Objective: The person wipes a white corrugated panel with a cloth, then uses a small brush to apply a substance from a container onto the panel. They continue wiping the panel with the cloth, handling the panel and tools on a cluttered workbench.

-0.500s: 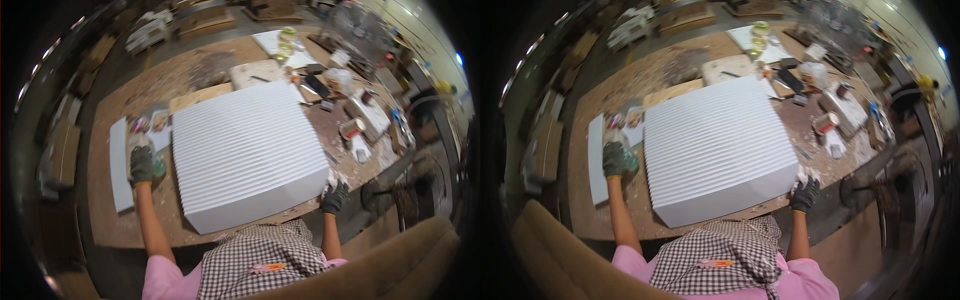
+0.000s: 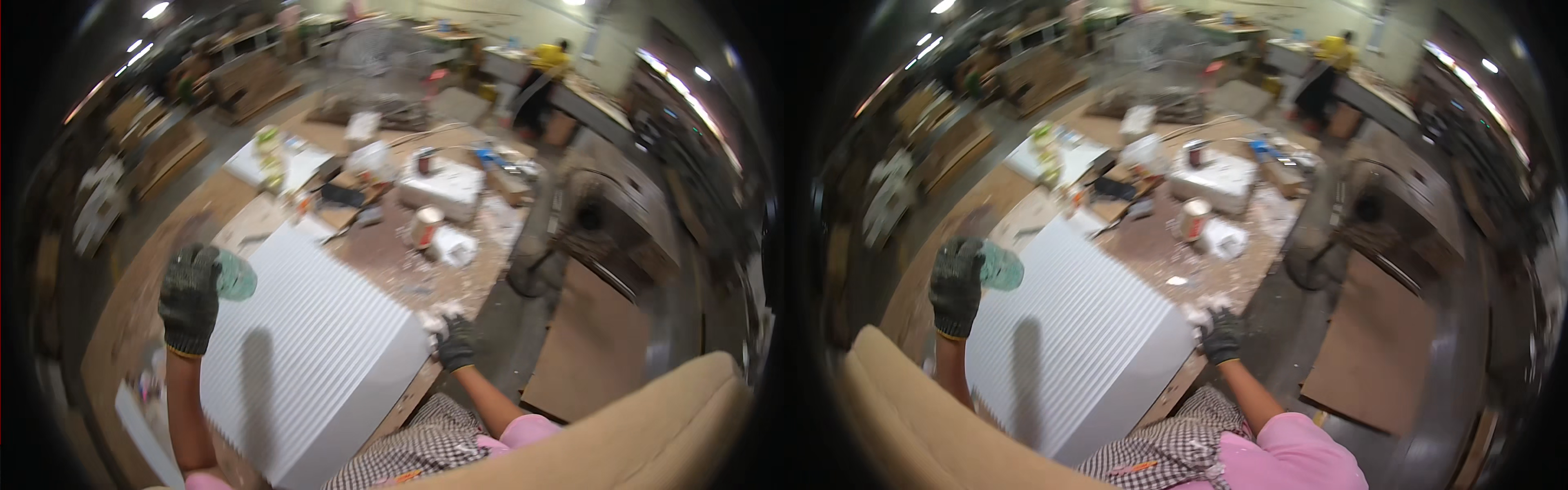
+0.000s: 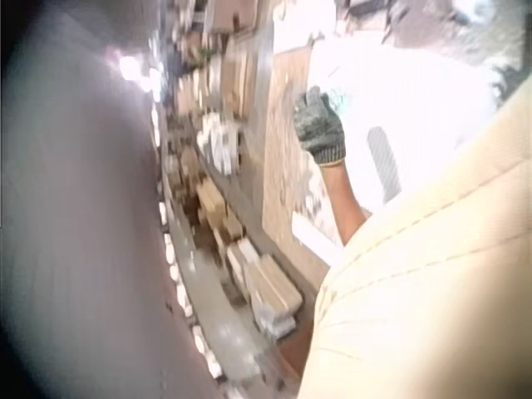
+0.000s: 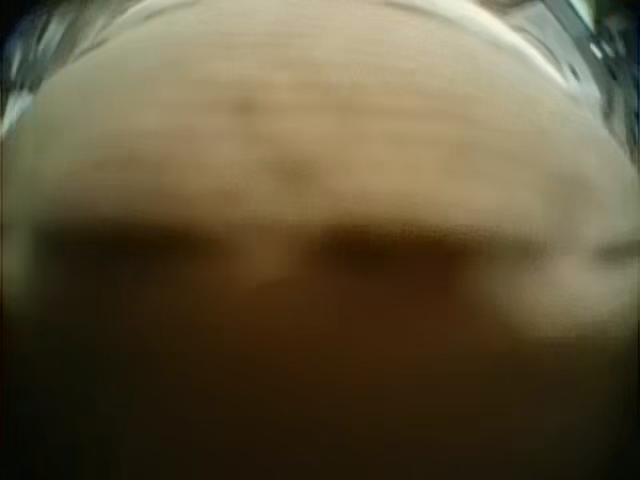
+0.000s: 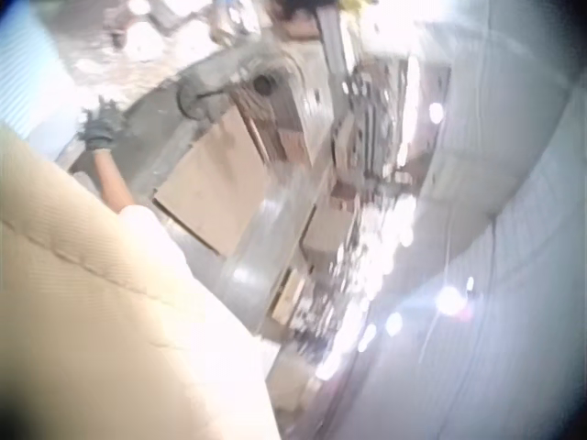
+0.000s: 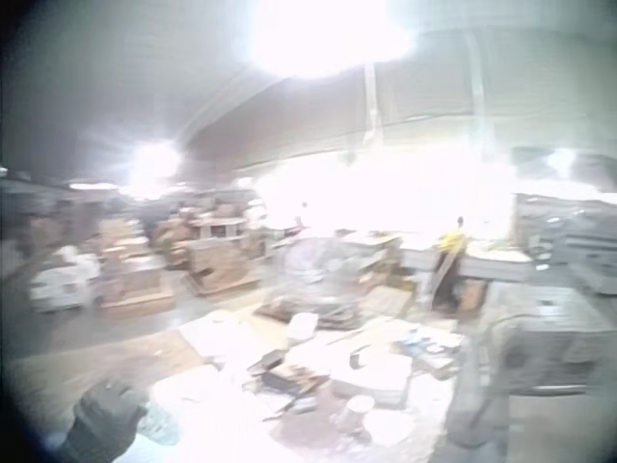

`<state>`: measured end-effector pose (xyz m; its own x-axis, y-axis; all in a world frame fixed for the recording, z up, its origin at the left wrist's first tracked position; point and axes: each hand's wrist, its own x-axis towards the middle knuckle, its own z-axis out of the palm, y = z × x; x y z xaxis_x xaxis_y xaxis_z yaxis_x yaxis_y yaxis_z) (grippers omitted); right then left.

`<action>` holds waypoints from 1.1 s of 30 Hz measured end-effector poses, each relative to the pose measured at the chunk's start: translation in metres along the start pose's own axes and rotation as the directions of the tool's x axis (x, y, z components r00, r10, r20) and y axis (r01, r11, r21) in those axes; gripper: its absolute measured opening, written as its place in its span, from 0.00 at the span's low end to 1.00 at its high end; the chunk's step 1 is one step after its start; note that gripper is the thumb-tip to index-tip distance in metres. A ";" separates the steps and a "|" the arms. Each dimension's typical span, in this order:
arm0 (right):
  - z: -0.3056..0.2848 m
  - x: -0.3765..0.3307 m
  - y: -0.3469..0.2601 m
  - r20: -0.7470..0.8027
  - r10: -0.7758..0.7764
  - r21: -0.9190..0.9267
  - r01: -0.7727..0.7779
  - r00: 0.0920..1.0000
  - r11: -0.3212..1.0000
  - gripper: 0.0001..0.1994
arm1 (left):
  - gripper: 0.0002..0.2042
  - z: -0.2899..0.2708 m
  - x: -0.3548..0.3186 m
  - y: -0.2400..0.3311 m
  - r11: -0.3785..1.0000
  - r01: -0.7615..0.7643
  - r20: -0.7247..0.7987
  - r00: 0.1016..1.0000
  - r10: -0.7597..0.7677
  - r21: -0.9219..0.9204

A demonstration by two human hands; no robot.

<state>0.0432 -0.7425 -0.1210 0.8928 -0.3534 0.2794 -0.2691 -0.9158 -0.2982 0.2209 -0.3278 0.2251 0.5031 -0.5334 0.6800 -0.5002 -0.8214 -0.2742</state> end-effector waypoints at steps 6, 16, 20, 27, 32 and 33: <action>-0.002 -0.008 -0.019 0.000 0.017 0.063 -0.017 1.000 0.998 0.27 | 0.10 0.139 0.057 0.049 0.918 -0.068 0.027 0.996 0.085 -0.390; -0.047 0.011 -0.035 0.051 -0.003 0.169 -0.006 0.999 0.986 0.31 | 0.07 0.342 0.102 0.159 0.882 -0.249 0.167 0.926 0.337 -0.400; -0.019 0.003 -0.021 0.004 0.002 0.147 -0.002 1.000 0.989 0.31 | 0.07 0.312 0.125 0.176 0.862 -0.255 0.251 0.886 0.390 -0.438; -0.026 0.002 -0.021 -0.021 0.035 0.167 -0.031 0.999 0.985 0.31 | 0.29 0.276 0.108 0.159 0.521 0.148 0.270 0.948 0.166 -0.841; -0.016 0.000 -0.017 -0.063 0.057 0.227 -0.041 0.996 0.973 0.32 | 0.33 0.179 0.040 0.138 0.676 0.065 0.242 0.955 0.172 -0.734; -0.018 0.000 -0.016 -0.023 0.080 0.204 -0.073 0.997 0.976 0.31 | 0.33 0.152 0.028 0.140 0.690 0.099 0.265 0.954 0.139 -0.717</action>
<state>0.0408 -0.7313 -0.1003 0.8599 -0.4296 0.2758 -0.2548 -0.8293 -0.4974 0.2724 -0.4884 0.1022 0.5977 -0.6764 0.4304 -0.8006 -0.4750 0.3654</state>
